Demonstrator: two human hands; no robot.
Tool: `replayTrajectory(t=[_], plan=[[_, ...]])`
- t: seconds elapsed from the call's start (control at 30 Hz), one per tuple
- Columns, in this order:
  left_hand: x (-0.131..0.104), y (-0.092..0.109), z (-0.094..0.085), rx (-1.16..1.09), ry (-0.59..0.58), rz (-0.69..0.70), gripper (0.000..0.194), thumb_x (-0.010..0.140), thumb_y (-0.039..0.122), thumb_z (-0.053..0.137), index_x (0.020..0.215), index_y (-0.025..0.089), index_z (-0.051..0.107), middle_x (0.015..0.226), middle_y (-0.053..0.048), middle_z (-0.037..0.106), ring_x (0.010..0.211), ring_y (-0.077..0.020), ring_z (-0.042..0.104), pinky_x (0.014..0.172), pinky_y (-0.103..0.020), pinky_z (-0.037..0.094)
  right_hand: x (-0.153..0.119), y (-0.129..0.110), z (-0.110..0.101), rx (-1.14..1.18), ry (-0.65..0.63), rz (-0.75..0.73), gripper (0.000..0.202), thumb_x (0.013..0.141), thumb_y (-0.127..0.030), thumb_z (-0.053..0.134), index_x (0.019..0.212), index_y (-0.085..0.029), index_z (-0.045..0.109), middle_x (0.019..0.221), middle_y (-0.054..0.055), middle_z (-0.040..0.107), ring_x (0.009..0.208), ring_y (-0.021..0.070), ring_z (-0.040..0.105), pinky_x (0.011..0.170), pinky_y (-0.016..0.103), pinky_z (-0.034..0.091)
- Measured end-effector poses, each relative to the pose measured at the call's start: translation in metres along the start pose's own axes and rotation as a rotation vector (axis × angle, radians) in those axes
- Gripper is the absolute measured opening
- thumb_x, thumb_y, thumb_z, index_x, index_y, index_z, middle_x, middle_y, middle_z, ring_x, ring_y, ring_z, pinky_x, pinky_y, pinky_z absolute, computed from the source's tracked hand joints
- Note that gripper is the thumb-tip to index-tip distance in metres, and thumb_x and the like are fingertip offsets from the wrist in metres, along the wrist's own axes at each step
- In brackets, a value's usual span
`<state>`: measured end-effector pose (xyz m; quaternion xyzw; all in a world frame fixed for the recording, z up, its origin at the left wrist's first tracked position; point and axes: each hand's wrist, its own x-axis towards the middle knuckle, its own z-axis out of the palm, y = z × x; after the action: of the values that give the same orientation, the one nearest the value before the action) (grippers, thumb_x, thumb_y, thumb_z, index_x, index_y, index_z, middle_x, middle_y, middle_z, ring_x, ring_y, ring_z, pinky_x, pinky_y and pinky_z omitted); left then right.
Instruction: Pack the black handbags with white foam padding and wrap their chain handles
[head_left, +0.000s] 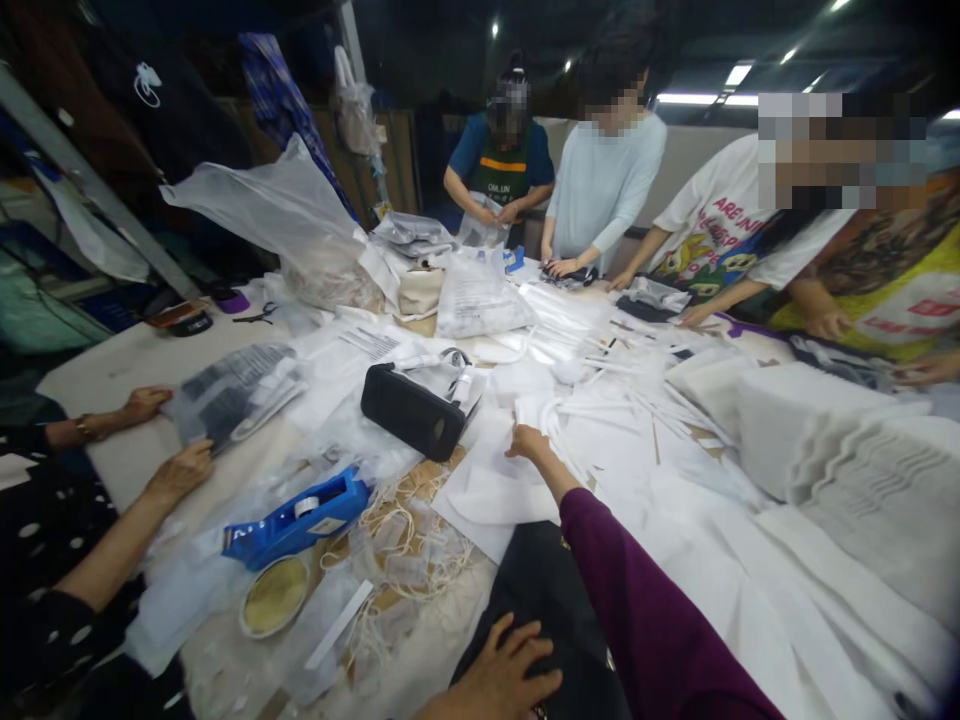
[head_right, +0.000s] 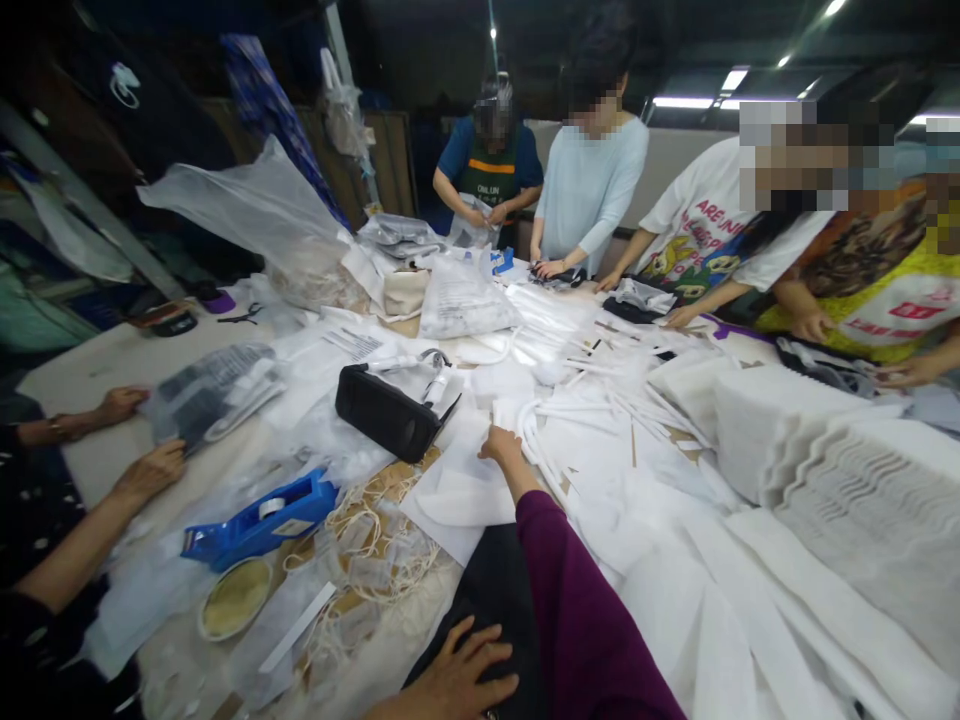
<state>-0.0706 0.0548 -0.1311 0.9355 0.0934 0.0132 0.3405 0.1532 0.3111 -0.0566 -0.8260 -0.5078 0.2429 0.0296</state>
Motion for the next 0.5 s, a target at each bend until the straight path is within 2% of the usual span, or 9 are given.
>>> replayTrajectory(t=[0.07, 0.13, 0.23, 0.3, 0.37, 0.43, 0.5], plan=[[0.001, -0.001, 0.002, -0.001, 0.006, -0.009, 0.055, 0.091, 0.043, 0.048, 0.141, 0.035, 0.026, 0.147, -0.006, 0.036, 0.138, -0.0294, 0.025, 0.109, -0.064, 0.023, 0.008, -0.002, 0.005, -0.013, -0.016, 0.03, 0.036, 0.053, -0.019, 0.082, 0.085, -0.016, 0.065, 0.094, 0.012, 0.07, 0.099, 0.0299, 0.062, 0.089, 0.045, 0.041], [0.0, 0.004, -0.004, -0.023, 0.009, -0.033, 0.057, 0.09, 0.043, 0.05, 0.141, 0.036, 0.026, 0.147, -0.005, 0.035, 0.139, -0.0289, 0.024, 0.11, -0.064, 0.021, 0.01, -0.001, 0.002, 0.016, 0.005, 0.019, 0.026, 0.058, -0.018, 0.078, 0.081, -0.016, 0.066, 0.091, 0.011, 0.07, 0.094, 0.0266, 0.063, 0.086, 0.04, 0.043], [-0.001, 0.015, -0.022, -0.091, -0.001, -0.063, 0.056, 0.09, 0.043, 0.049, 0.141, 0.038, 0.026, 0.148, -0.004, 0.035, 0.14, -0.0271, 0.022, 0.112, -0.062, 0.017, 0.01, 0.007, -0.019, 0.11, 0.081, -0.044, 0.015, 0.07, -0.024, 0.069, 0.083, -0.017, 0.067, 0.089, 0.007, 0.071, 0.086, 0.019, 0.064, 0.075, 0.028, 0.044], [-0.002, 0.019, -0.03, -0.132, -0.016, -0.072, 0.055, 0.091, 0.041, 0.048, 0.142, 0.039, 0.025, 0.148, -0.004, 0.034, 0.141, -0.0269, 0.021, 0.113, -0.061, 0.016, 0.01, 0.017, -0.04, 0.166, 0.165, -0.076, 0.018, 0.078, -0.032, 0.061, 0.089, -0.019, 0.067, 0.093, 0.005, 0.07, 0.086, 0.0158, 0.063, 0.071, 0.024, 0.043], [0.0, 0.02, -0.033, -0.147, -0.032, -0.079, 0.056, 0.091, 0.039, 0.048, 0.142, 0.039, 0.026, 0.149, -0.005, 0.034, 0.141, -0.0282, 0.02, 0.113, -0.062, 0.015, 0.011, 0.033, -0.063, 0.241, 0.321, -0.011, 0.024, 0.081, -0.038, 0.056, 0.092, -0.021, 0.067, 0.096, 0.005, 0.07, 0.088, 0.0164, 0.062, 0.07, 0.024, 0.043], [0.002, 0.019, -0.032, -0.138, -0.055, -0.093, 0.059, 0.089, 0.036, 0.053, 0.141, 0.038, 0.027, 0.149, -0.005, 0.034, 0.14, -0.03, 0.021, 0.112, -0.064, 0.015, 0.01, 0.057, -0.081, 0.313, 0.482, 0.131, 0.028, 0.081, -0.041, 0.054, 0.092, -0.02, 0.068, 0.092, 0.007, 0.07, 0.085, 0.0187, 0.062, 0.069, 0.027, 0.043], [0.006, 0.019, -0.033, -0.116, -0.108, -0.117, 0.065, 0.085, 0.028, 0.06, 0.141, 0.038, 0.028, 0.149, -0.006, 0.034, 0.14, -0.0313, 0.022, 0.111, -0.065, 0.016, 0.006, 0.088, -0.091, 0.349, 0.57, 0.253, 0.03, 0.081, -0.04, 0.053, 0.091, -0.017, 0.069, 0.085, 0.01, 0.07, 0.077, 0.0195, 0.062, 0.065, 0.028, 0.043]])
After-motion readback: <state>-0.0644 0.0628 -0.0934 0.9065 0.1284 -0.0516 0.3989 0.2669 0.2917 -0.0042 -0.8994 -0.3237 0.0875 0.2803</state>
